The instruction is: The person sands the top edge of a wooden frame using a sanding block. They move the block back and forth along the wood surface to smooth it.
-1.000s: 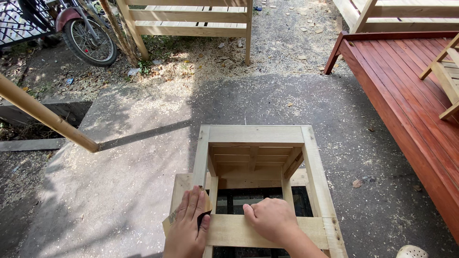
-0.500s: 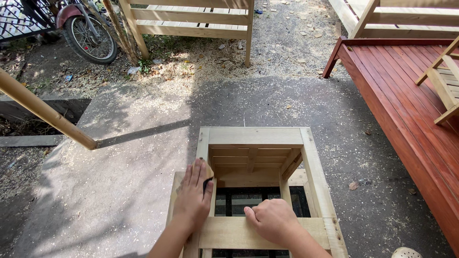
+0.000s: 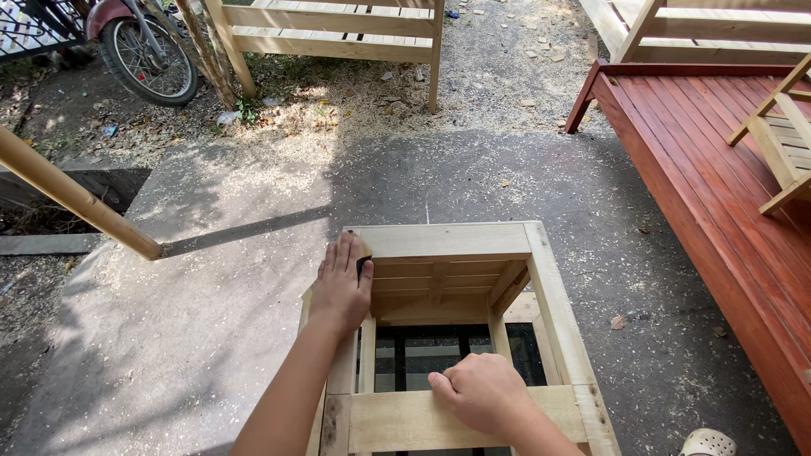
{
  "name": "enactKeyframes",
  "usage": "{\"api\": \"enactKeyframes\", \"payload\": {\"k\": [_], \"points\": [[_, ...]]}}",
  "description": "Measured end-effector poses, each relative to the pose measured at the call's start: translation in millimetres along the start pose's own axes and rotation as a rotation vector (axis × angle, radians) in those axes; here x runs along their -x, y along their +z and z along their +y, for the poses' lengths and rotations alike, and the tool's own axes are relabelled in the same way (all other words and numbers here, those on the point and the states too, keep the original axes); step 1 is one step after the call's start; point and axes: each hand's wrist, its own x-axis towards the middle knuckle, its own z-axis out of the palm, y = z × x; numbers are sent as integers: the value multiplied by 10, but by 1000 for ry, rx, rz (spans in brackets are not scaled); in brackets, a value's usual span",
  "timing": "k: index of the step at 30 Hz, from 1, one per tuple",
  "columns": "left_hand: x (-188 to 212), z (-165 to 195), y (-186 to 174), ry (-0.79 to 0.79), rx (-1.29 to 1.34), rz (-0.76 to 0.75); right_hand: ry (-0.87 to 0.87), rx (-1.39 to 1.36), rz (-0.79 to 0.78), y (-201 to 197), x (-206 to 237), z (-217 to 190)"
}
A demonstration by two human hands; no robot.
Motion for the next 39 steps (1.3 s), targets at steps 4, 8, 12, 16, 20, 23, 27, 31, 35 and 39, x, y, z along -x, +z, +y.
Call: {"api": "enactKeyframes", "payload": {"k": [4, 8, 12, 16, 20, 23, 27, 31, 35, 39], "points": [[1087, -184, 159, 166, -11, 69, 10, -4, -10, -5, 12, -47], [1165, -264, 298, 191, -99, 96, -25, 31, 37, 11, 17, -50], [231, -123, 181, 76, -82, 22, -31, 40, 5, 29, 13, -8], [-553, 43, -14, -15, -118, -27, -30, 41, 4, 29, -5, 19], [-129, -13, -3, 81, -91, 45, -38, 31, 17, 16, -26, -3], [716, -162, 104, 144, -60, 2, 1, 2, -21, 4, -28, -36], [1318, -256, 287, 224, -92, 31, 4, -7, -7, -8, -15, -56], [760, -219, 296, 127, 122, 7, 2, 15, -25, 5, -6, -28], [-344, -56, 79, 37, 37, -14, 5, 49, -47, 16, -21, 15], [-421, 76, 24, -49, -187, -92, -8, 33, -7, 8, -35, 27]]}}
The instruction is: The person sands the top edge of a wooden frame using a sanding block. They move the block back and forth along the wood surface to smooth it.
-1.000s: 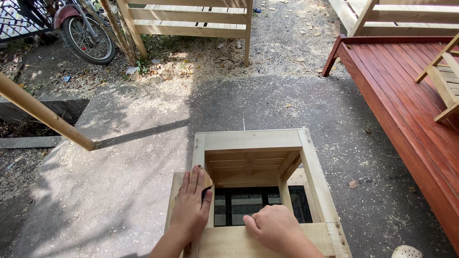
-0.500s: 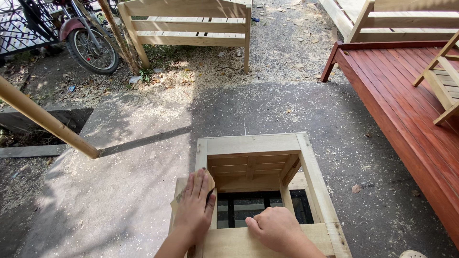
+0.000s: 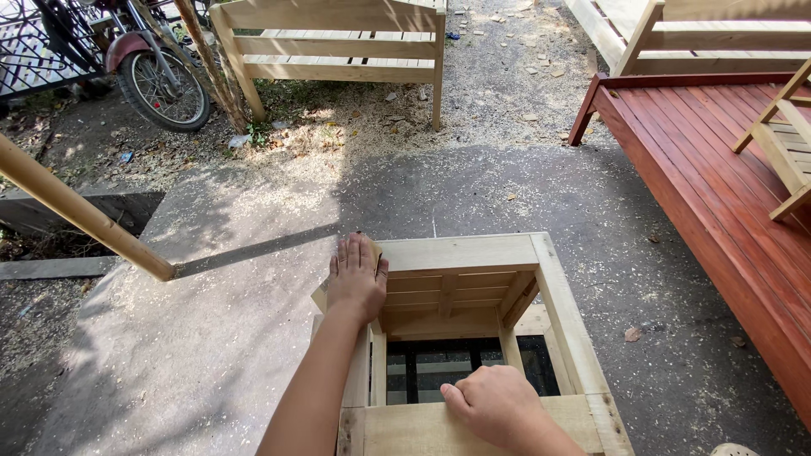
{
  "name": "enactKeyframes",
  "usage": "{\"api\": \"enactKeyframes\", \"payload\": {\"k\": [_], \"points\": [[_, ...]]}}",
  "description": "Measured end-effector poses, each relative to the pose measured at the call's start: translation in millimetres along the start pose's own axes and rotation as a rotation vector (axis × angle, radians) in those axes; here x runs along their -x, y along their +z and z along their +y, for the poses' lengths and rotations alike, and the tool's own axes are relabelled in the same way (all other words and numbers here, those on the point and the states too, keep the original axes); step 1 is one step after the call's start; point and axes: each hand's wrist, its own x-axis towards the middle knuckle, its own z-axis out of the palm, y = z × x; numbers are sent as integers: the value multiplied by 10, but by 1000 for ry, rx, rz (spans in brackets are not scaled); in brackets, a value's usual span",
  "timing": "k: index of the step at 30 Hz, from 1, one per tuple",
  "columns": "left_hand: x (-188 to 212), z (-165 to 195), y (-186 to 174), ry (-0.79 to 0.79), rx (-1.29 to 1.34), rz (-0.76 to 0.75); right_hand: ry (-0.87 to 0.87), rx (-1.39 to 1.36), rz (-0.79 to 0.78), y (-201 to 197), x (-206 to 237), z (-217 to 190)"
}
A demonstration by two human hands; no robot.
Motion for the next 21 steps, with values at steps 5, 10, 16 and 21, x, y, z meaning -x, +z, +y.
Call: {"api": "enactKeyframes", "payload": {"k": [5, 10, 16, 21], "points": [[1278, -244, 326, 200, 6, 138, -4, 39, 13, -2, 26, -42], [1597, -286, 434, 233, -53, 207, -39, 25, 53, 56, 32, -46], [142, -12, -70, 49, 58, -3, -13, 0, -77, 141, -48, 69], [-183, 142, -173, 50, -88, 13, -3, 13, -95, 171, -55, 92]]}}
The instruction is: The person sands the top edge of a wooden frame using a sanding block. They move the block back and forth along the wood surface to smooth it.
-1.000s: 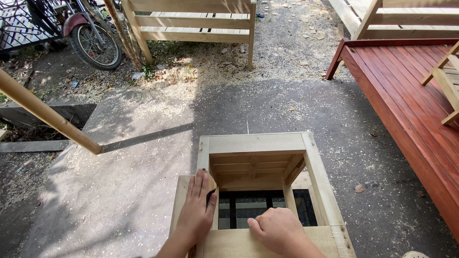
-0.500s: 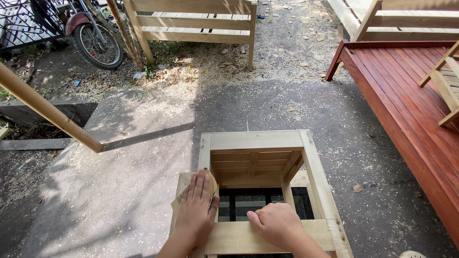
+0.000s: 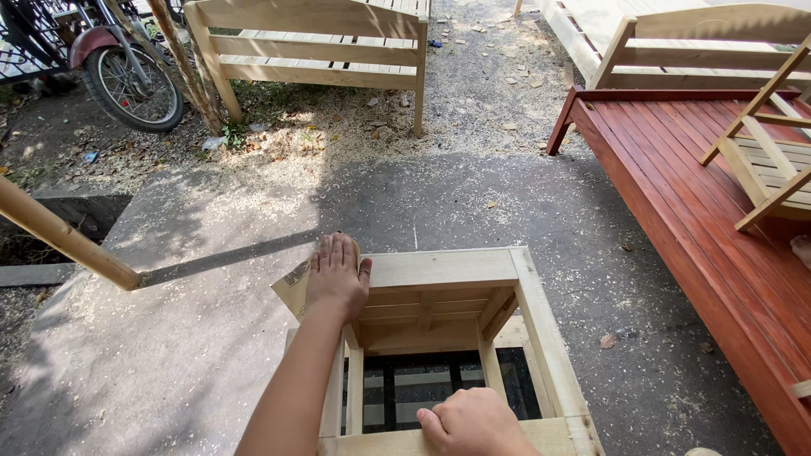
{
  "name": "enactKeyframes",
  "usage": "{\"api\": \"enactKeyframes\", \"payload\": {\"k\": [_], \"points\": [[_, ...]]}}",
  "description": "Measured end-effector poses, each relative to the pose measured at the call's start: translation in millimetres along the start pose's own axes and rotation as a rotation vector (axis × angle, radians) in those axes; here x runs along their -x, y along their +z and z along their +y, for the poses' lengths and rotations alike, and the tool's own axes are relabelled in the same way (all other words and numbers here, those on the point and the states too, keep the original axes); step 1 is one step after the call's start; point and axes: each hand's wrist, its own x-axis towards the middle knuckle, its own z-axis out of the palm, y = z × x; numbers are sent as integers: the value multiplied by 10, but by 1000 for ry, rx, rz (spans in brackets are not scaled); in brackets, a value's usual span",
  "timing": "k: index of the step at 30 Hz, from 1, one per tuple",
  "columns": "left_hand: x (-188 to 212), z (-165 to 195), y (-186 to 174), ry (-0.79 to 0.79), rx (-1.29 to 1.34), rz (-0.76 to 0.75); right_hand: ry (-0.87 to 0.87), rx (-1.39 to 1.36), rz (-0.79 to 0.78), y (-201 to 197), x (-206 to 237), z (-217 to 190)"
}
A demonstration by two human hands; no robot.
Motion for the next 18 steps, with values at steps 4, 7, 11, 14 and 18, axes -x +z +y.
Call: {"api": "enactKeyframes", "payload": {"k": [4, 7, 11, 14, 18], "points": [[826, -92, 199, 107, -63, 9, -19, -12, 78, -2, 25, -58], [972, -93, 158, 105, -55, 15, -7, -11, 77, -17, 28, -95], [603, 32, -44, -26, -24, -12, -37, -36, 78, -35, 41, -118], [524, 110, -100, -34, -97, -37, -13, -18, 81, -45, 66, -129], [660, 141, -94, 15, -245, -86, -1, -30, 90, -67, 88, -158]]}}
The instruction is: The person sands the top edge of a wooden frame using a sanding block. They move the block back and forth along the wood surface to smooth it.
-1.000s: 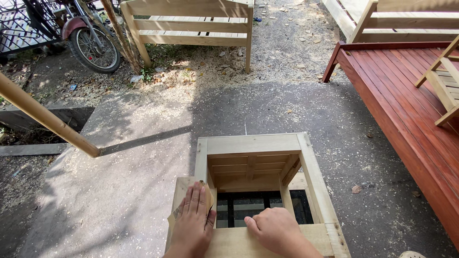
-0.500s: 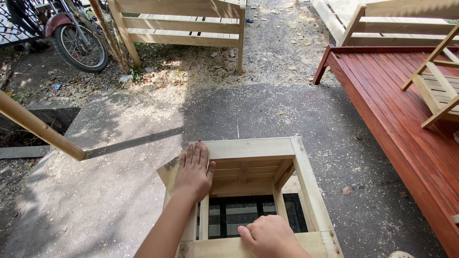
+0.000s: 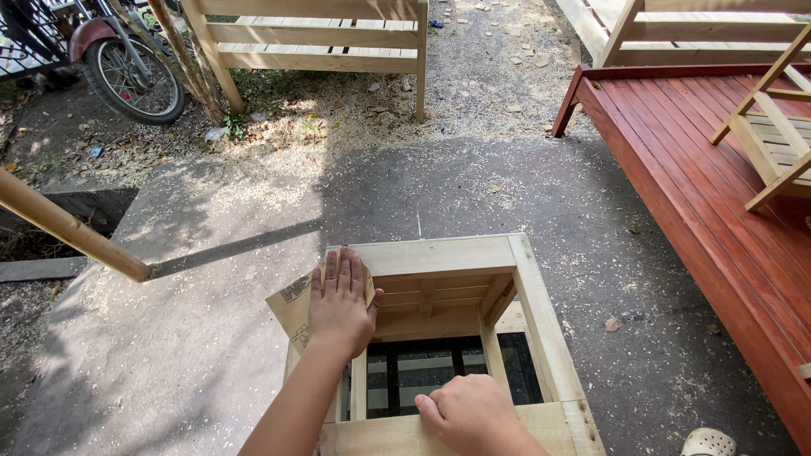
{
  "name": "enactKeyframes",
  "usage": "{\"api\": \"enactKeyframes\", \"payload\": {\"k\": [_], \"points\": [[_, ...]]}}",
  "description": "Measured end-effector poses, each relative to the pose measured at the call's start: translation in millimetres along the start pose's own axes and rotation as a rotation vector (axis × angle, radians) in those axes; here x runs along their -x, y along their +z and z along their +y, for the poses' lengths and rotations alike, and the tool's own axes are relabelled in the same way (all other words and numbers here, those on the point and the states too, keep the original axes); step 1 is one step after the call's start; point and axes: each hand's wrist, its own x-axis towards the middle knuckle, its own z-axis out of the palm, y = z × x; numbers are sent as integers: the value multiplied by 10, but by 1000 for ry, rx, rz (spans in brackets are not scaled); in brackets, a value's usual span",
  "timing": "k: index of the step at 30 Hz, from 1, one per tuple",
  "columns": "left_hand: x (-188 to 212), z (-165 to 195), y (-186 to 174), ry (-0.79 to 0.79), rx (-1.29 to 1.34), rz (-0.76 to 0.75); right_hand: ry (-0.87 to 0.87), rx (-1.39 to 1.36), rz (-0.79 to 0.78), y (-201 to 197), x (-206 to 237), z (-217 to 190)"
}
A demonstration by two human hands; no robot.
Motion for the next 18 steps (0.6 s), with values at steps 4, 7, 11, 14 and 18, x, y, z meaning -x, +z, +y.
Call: {"api": "enactKeyframes", "payload": {"k": [4, 7, 11, 14, 18], "points": [[-77, 5, -51, -8, 58, -25, -4, -11, -33, -22, -3, -23], [-98, -10, -24, -17, 122, 41, 15, -26, -47, -38, 2, -32], [256, -64, 242, 61, 131, 72, -2, -9, -11, -53, 13, -36], [353, -127, 373, 68, 157, 77, 34, -4, -57, -62, -8, -37], [-284, -183, 212, -31, 227, 62, 10, -26, -28, -57, -41, -27]]}}
